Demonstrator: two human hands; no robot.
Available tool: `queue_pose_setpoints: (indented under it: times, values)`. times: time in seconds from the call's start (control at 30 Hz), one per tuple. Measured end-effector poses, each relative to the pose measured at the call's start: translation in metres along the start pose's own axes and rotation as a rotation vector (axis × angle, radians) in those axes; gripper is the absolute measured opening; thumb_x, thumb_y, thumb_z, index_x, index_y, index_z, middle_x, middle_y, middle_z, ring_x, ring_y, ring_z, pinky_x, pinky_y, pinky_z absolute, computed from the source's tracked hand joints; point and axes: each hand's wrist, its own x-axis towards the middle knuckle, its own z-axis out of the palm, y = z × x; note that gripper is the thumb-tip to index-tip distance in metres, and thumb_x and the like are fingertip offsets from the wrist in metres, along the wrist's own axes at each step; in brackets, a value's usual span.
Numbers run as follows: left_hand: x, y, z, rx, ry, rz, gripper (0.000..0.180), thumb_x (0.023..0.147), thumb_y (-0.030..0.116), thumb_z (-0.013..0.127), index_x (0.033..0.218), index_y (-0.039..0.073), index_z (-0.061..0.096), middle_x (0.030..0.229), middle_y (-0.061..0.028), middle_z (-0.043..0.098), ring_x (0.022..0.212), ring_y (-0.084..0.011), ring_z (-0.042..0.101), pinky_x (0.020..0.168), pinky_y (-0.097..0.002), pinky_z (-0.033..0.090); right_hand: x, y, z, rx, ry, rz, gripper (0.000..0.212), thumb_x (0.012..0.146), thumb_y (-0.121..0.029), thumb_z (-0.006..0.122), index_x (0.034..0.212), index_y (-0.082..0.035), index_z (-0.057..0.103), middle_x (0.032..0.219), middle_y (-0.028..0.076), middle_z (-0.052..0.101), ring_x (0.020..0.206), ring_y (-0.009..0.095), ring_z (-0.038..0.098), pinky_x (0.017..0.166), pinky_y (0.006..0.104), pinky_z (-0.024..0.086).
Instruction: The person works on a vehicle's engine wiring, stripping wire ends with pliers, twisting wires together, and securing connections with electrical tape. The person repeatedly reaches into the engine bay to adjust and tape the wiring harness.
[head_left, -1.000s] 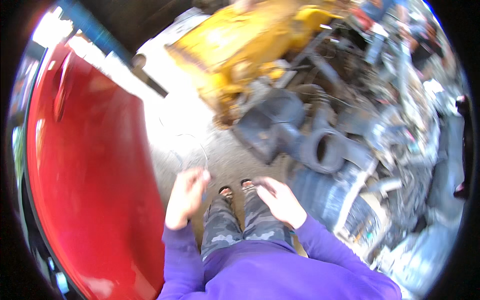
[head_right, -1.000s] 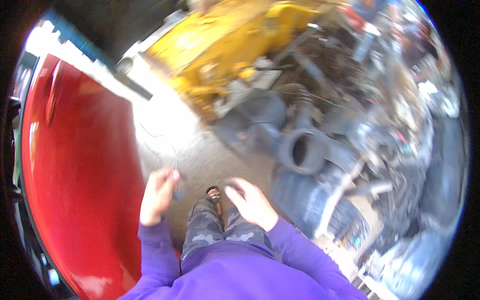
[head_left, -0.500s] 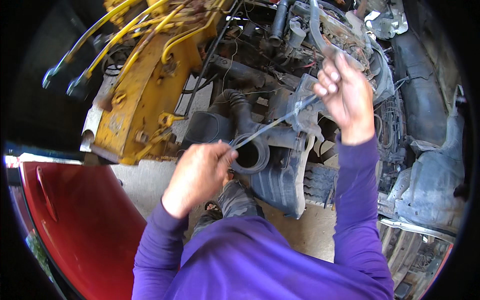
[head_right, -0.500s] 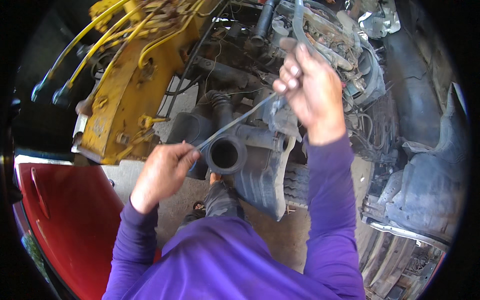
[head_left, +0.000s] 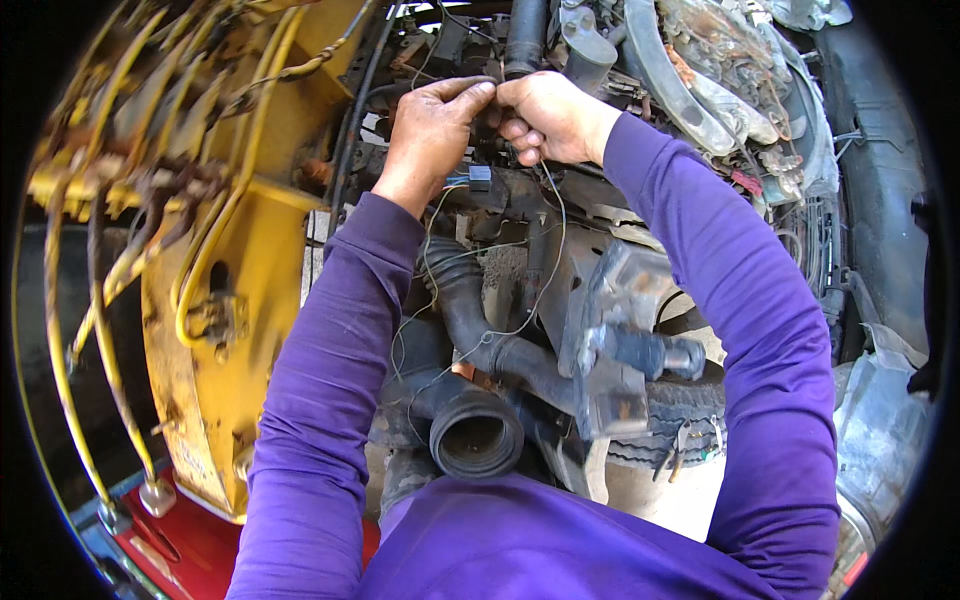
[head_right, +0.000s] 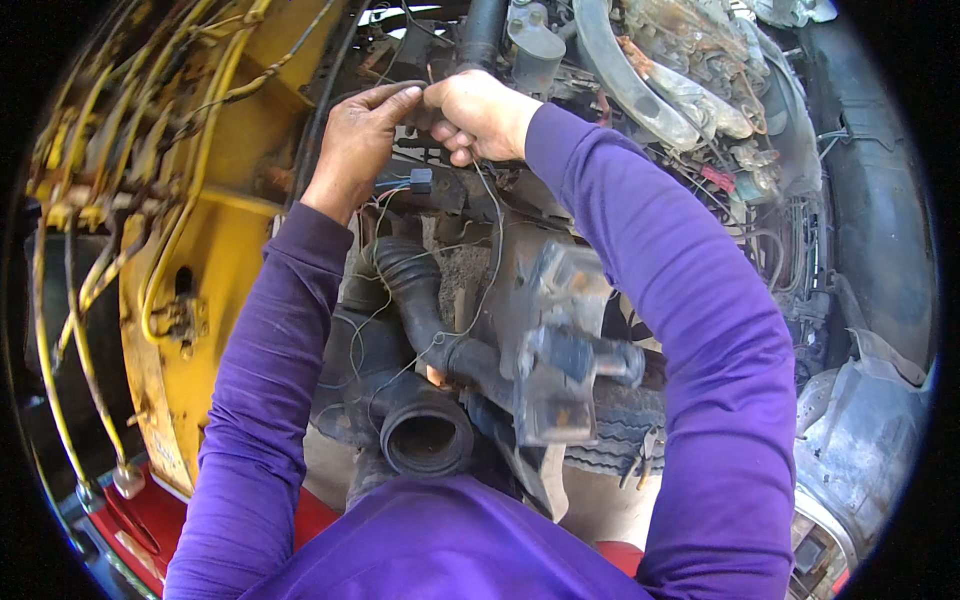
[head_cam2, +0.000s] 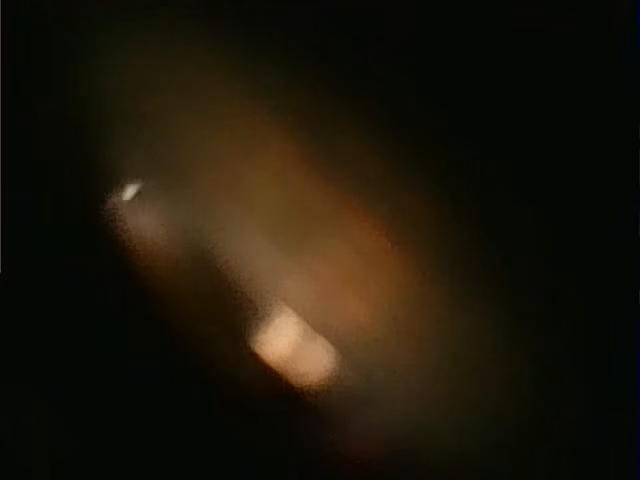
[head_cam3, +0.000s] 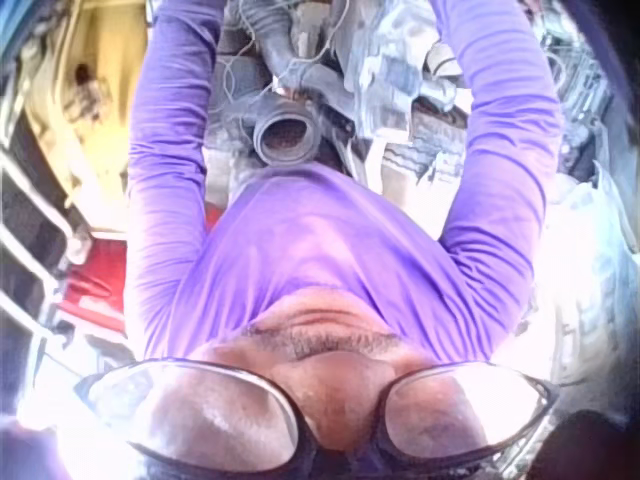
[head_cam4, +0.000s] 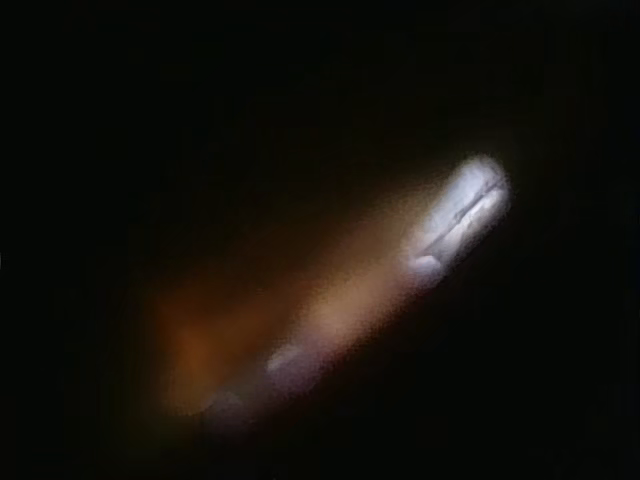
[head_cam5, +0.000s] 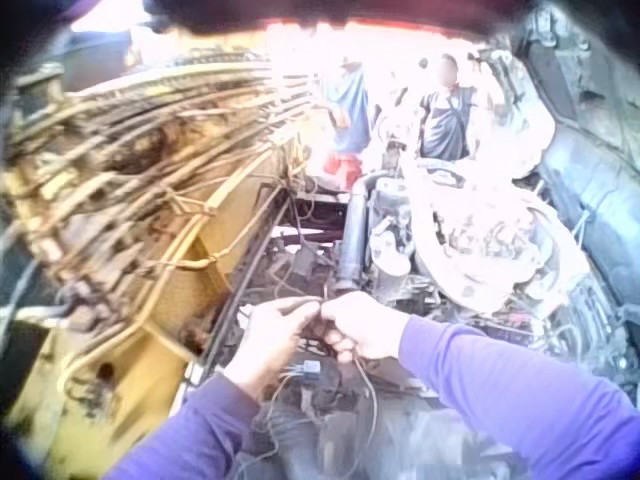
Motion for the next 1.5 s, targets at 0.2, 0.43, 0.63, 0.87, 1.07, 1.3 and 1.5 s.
queue_pose_setpoints:
  times: [0.2,0.43,0.63,0.87,1.07,1.3,1.5]
  values:
    - [0.051,-0.067,0.014,-0.043,-0.114,-0.196,0.029,0.095,0.023,0.073,0.113,0.001,0.076,0.102,-0.0073,0.076,0.089,-0.013,0.067,0.076,-0.0277,0.053,0.065,0.039,-0.041,0.017,-0.186,0.18,0.024,0.102,-0.022,0.053,0.091,-0.001,0.06,0.06,-0.001,0.043,0.048,0.01,0.035,0.049,0.0324,0.036]
    - [0.102,-0.127,0.012,0.09,-0.121,-0.245,0.024,0.099,0.02,0.067,0.109,0.0,0.075,0.1,-0.0097,0.077,0.096,-0.0147,0.066,0.092,-0.0323,0.049,0.097,0.064,-0.083,-0.664,-0.098,-0.146,0.032,0.099,-0.026,0.06,0.115,0.001,0.067,0.098,0.012,0.071,0.092,0.024,0.068,0.082,0.0394,0.053]
    - [0.161,-0.191,0.001,0.703,-0.417,0.037,0.027,0.09,0.022,0.071,0.107,0.002,0.077,0.096,-0.0186,0.076,0.089,-0.0276,0.073,0.084,-0.0379,0.055,0.123,0.117,-0.133,-1.046,0.201,-0.37,0.028,0.091,-0.01,0.06,0.116,0.002,0.064,0.104,0.029,0.069,0.101,0.046,0.067,0.088,0.0509,0.053]
    - [0.176,-0.217,0.022,0.471,-0.71,-0.038,0.025,0.088,0.018,0.073,0.106,0.002,0.078,0.092,-0.015,0.076,0.086,-0.0237,0.071,0.082,-0.0376,0.054,0.153,0.144,-0.127,-1.081,0.355,-0.558,0.019,0.092,-0.012,0.063,0.108,-0.001,0.062,0.099,0.028,0.068,0.096,0.048,0.065,0.082,0.0546,0.051]
    - [0.171,-0.224,0.023,0.445,-0.737,-0.002,0.026,0.086,0.019,0.076,0.105,0.002,0.078,0.09,-0.0138,0.076,0.083,-0.0226,0.069,0.081,-0.0377,0.054,0.148,0.142,-0.122,-1.092,0.392,-0.533,0.024,0.093,-0.012,0.064,0.115,-0.003,0.064,0.105,0.022,0.07,0.101,0.045,0.066,0.085,0.0519,0.053]
    - [0.169,-0.226,0.027,0.509,-0.746,0.016,0.03,0.09,0.022,0.074,0.11,-0.001,0.075,0.098,-0.0163,0.076,0.09,-0.0241,0.07,0.086,-0.0383,0.054,0.15,0.149,-0.123,-1.091,0.38,-0.587,0.023,0.092,-0.012,0.066,0.113,-0.004,0.067,0.105,0.02,0.07,0.101,0.043,0.066,0.086,0.0499,0.053]
    - [0.171,-0.224,0.027,0.515,-0.783,0.051,0.029,0.09,0.022,0.074,0.11,0.0,0.075,0.099,-0.0164,0.076,0.091,-0.0243,0.07,0.086,-0.0387,0.054,0.153,0.147,-0.123,-1.062,0.357,-0.613,0.021,0.092,-0.017,0.069,0.106,-0.002,0.07,0.103,0.021,0.07,0.098,0.043,0.067,0.084,0.049,0.053]
